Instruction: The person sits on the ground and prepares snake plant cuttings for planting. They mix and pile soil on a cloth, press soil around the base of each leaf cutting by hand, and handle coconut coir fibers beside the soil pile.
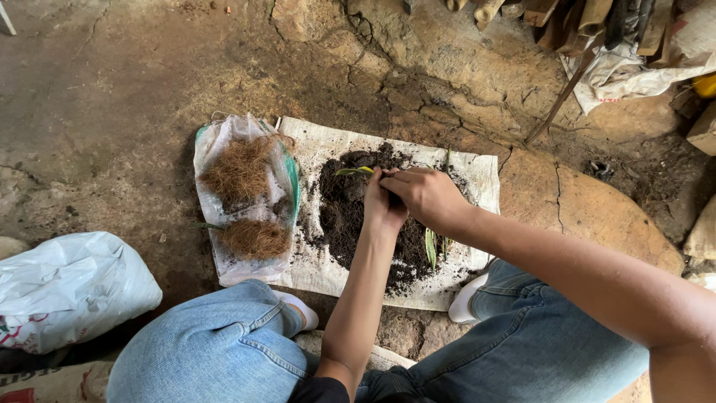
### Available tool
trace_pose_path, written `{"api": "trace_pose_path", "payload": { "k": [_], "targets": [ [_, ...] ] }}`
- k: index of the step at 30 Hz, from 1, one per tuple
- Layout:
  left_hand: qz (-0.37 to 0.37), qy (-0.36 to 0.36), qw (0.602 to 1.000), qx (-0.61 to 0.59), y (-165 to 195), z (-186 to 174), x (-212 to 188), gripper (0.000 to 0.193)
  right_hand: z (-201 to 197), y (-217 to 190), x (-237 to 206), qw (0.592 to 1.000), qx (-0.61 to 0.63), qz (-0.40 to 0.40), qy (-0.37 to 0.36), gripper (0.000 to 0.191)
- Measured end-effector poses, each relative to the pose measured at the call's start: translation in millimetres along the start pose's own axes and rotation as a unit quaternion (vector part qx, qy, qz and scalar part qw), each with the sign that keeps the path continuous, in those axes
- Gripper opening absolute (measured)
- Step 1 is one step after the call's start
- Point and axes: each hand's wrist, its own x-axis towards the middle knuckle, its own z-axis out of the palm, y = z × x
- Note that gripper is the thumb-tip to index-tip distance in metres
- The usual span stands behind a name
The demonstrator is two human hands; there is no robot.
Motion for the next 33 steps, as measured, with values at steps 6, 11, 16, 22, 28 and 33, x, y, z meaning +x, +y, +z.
{"api": "trace_pose_path", "payload": {
  "k": [6, 11, 16, 22, 28, 33],
  "targets": [
    [0.028, -0.069, 0.996, 0.043, -8.1, -1.0, -3.1, 0.038, -11.4, -6.6, 0.8, 1.000, -0.013, 0.020, -0.001, 0.047],
    [0.028, -0.080, 0.996, 0.035, -2.7, 2.8, 1.1, 0.045, -21.0, -4.5, 5.9, 0.999, -0.013, 0.041, 0.004, 0.023],
    [0.026, -0.094, 0.995, 0.007, 4.9, 5.4, 2.2, 0.049, -26.2, -6.7, 4.9, 0.999, -0.013, 0.023, -0.023, 0.015],
    [0.007, -0.119, 0.992, 0.037, 8.6, 2.9, -0.3, 0.046, -27.1, -11.1, 3.2, 0.992, -0.101, -0.073, -0.005, 0.018],
    [0.042, -0.230, 0.972, 0.040, 13.7, 9.9, -12.0, 0.041, -35.6, -3.0, 8.8, 0.998, -0.023, -0.048, -0.020, 0.015],
    [0.046, -0.173, 0.983, 0.041, 22.2, 30.0, -21.5, 0.028, -53.7, 12.7, 1.8, 0.995, 0.045, 0.082, -0.022, 0.031]
  ]
}}
